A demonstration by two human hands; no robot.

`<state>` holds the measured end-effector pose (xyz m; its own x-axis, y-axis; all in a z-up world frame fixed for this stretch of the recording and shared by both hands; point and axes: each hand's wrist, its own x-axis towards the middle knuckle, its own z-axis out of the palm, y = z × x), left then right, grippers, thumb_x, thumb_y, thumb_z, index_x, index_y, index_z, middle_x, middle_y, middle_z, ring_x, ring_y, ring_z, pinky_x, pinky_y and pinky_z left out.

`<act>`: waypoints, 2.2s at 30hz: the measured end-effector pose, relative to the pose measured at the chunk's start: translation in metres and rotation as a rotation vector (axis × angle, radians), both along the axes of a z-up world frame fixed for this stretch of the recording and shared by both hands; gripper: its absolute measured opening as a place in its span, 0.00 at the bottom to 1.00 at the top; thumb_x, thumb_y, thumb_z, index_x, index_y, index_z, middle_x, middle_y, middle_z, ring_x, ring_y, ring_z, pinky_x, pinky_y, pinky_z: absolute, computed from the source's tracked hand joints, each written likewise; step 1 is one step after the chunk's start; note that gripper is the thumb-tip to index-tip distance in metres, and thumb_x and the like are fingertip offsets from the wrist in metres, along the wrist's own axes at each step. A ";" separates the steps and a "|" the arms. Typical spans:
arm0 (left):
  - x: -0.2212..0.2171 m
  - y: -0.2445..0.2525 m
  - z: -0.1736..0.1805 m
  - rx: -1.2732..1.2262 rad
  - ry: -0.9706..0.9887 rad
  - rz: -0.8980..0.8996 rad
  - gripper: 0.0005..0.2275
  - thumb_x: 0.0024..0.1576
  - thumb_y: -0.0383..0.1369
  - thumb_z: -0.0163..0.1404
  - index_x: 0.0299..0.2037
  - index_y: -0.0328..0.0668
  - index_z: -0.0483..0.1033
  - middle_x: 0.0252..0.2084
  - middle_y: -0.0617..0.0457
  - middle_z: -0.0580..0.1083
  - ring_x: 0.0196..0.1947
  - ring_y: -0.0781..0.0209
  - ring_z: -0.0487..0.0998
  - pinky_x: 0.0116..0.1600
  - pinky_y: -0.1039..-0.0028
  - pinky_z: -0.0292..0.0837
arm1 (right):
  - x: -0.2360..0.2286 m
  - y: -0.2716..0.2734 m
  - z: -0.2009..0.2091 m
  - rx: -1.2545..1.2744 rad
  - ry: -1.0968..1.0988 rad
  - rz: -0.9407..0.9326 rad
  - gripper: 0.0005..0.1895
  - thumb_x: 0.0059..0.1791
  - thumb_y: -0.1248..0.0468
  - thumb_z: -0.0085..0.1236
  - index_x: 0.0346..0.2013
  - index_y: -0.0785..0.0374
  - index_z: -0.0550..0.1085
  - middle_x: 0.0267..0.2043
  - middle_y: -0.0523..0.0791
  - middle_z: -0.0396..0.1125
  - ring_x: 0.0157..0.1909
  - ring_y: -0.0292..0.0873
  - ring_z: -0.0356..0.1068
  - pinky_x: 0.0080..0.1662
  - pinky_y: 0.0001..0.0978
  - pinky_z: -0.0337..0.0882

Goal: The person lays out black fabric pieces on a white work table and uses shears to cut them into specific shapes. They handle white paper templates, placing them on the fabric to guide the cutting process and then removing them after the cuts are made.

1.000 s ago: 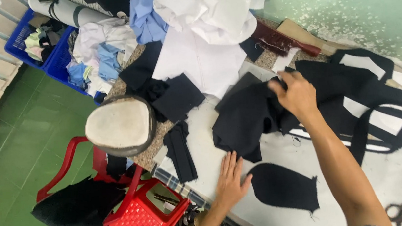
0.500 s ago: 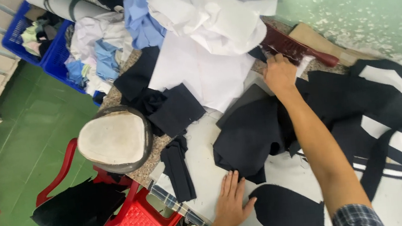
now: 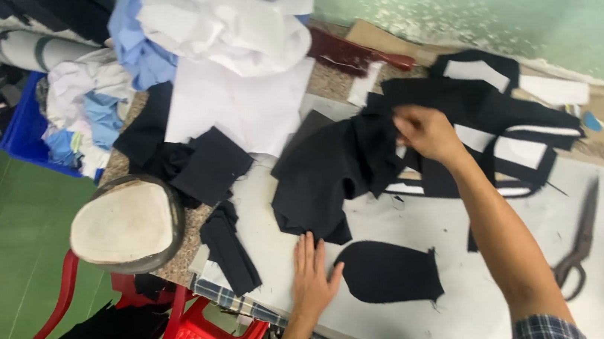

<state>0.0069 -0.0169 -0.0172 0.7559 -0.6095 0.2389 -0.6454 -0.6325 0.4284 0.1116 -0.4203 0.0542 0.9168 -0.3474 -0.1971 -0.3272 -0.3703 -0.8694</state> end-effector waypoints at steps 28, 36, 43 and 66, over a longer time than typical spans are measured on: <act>-0.042 -0.069 -0.010 -0.152 -0.248 -0.376 0.18 0.61 0.42 0.52 0.57 0.39 0.76 0.65 0.39 0.71 0.67 0.42 0.69 0.70 0.49 0.58 | -0.145 0.020 -0.071 -0.582 -0.086 -0.510 0.34 0.50 0.62 0.63 0.66 0.73 0.62 0.54 0.62 0.67 0.56 0.67 0.68 0.55 0.59 0.68; 0.055 -0.133 0.012 0.063 -0.166 -0.529 0.28 0.56 0.42 0.57 0.65 0.37 0.70 0.66 0.33 0.68 0.70 0.36 0.64 0.73 0.46 0.53 | -0.118 0.000 -0.070 -0.422 0.146 -0.466 0.46 0.48 0.54 0.68 0.72 0.67 0.54 0.54 0.52 0.71 0.63 0.57 0.65 0.65 0.53 0.57; 0.122 -0.116 0.025 0.234 -0.097 -0.204 0.33 0.56 0.38 0.57 0.71 0.34 0.61 0.72 0.30 0.58 0.68 0.30 0.64 0.64 0.44 0.69 | -0.167 -0.064 -0.074 -0.456 0.242 -0.463 0.34 0.46 0.59 0.68 0.65 0.53 0.66 0.47 0.50 0.76 0.52 0.57 0.76 0.53 0.55 0.72; -0.044 0.007 0.024 -0.061 0.034 -0.213 0.24 0.65 0.41 0.47 0.68 0.37 0.65 0.75 0.39 0.57 0.77 0.39 0.53 0.76 0.42 0.42 | -0.089 -0.024 -0.110 -1.311 -0.034 0.219 0.11 0.45 0.71 0.53 0.37 0.53 0.76 0.30 0.39 0.72 0.36 0.46 0.70 0.49 0.40 0.67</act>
<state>-0.0367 -0.0097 0.0068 0.6200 -0.7414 0.2568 -0.7461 -0.4557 0.4855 0.0221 -0.4444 -0.0557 0.9755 -0.1073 0.1919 -0.1394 -0.9768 0.1625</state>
